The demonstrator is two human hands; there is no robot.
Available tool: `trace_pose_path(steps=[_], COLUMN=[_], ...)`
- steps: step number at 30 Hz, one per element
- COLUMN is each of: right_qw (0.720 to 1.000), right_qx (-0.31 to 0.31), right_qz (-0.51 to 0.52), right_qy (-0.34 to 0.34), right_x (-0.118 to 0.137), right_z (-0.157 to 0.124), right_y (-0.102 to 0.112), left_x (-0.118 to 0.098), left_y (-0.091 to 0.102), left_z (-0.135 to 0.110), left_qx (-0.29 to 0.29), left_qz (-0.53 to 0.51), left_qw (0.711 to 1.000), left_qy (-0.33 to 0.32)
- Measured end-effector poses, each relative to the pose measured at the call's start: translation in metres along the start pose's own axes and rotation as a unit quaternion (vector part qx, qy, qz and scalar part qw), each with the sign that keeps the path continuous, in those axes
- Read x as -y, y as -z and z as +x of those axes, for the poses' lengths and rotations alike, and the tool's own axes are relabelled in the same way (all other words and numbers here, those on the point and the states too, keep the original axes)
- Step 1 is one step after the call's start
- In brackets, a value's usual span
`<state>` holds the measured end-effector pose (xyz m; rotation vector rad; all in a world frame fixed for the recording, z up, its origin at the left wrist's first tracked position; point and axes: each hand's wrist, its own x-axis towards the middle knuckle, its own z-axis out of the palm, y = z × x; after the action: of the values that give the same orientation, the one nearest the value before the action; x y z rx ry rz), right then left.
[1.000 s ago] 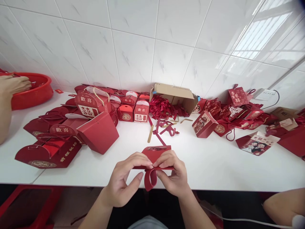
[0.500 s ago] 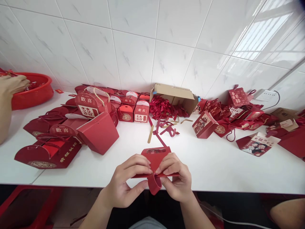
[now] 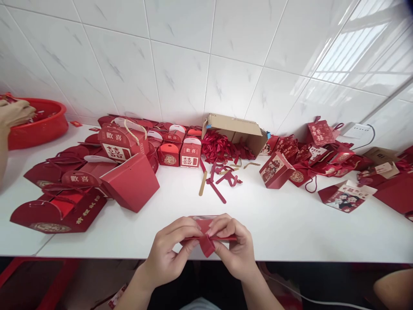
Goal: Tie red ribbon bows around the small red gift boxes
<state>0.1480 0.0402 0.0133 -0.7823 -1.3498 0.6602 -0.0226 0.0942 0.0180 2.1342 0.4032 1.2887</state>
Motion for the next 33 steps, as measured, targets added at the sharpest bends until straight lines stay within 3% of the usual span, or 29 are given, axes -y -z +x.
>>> trace_pose_path(steps=[9,12,14,18,20,21,23,24,25,27,29,31,33], right_qw=[0.997,0.994,0.991,0.976,0.969,0.963,0.936,0.909,0.87,0.751,0.673,0.658,0.693], right_qx=[-0.078,-0.103,-0.082,0.038,0.036,0.006,-0.097,-0.171,-0.264,-0.437,-0.498,-0.481,-0.444], right_qz=[0.015,0.001,-0.02,-0.072,-0.127,-0.161,-0.243,-0.285,-0.333,-0.459,-0.542,-0.579,-0.566], right_qy=[0.012,-0.03,-0.1,-0.201,-0.209,-0.214,-0.236,-0.251,-0.251,-0.184,-0.075,0.019,0.043], right_x=[-0.01,-0.018,-0.021,-0.026,-0.032,-0.036,-0.044,-0.047,-0.049,-0.049,-0.048,-0.049,-0.055], right_z=[-0.005,-0.007,-0.012,-0.029,-0.038,-0.042,-0.046,-0.045,-0.043,-0.033,-0.016,0.009,0.04], right_y=[-0.005,0.002,0.011,0.041,0.066,0.082,0.122,0.144,0.166,0.206,0.234,0.249,0.256], left_x=[-0.002,0.001,0.005,0.018,0.026,0.03,0.037,0.041,0.044,0.048,0.05,0.05,0.048], left_y=[-0.015,-0.021,-0.026,-0.036,-0.039,-0.04,-0.039,-0.037,-0.035,-0.03,-0.026,-0.024,-0.023], left_z=[0.003,0.004,0.003,-0.003,-0.006,-0.007,-0.009,-0.01,-0.011,-0.014,-0.017,-0.019,-0.021], left_qx=[-0.042,-0.038,-0.013,-0.005,-0.032,-0.045,-0.061,-0.068,-0.075,-0.085,-0.088,-0.087,-0.09], left_qz=[0.003,0.011,0.015,0.028,0.027,0.02,0.006,0.003,0.003,0.012,0.021,0.033,0.045], left_qw=[0.998,0.996,0.994,0.985,0.984,0.984,0.985,0.985,0.984,0.982,0.979,0.978,0.977], left_qy=[0.049,0.078,0.108,0.167,0.171,0.169,0.161,0.16,0.161,0.169,0.182,0.187,0.186])
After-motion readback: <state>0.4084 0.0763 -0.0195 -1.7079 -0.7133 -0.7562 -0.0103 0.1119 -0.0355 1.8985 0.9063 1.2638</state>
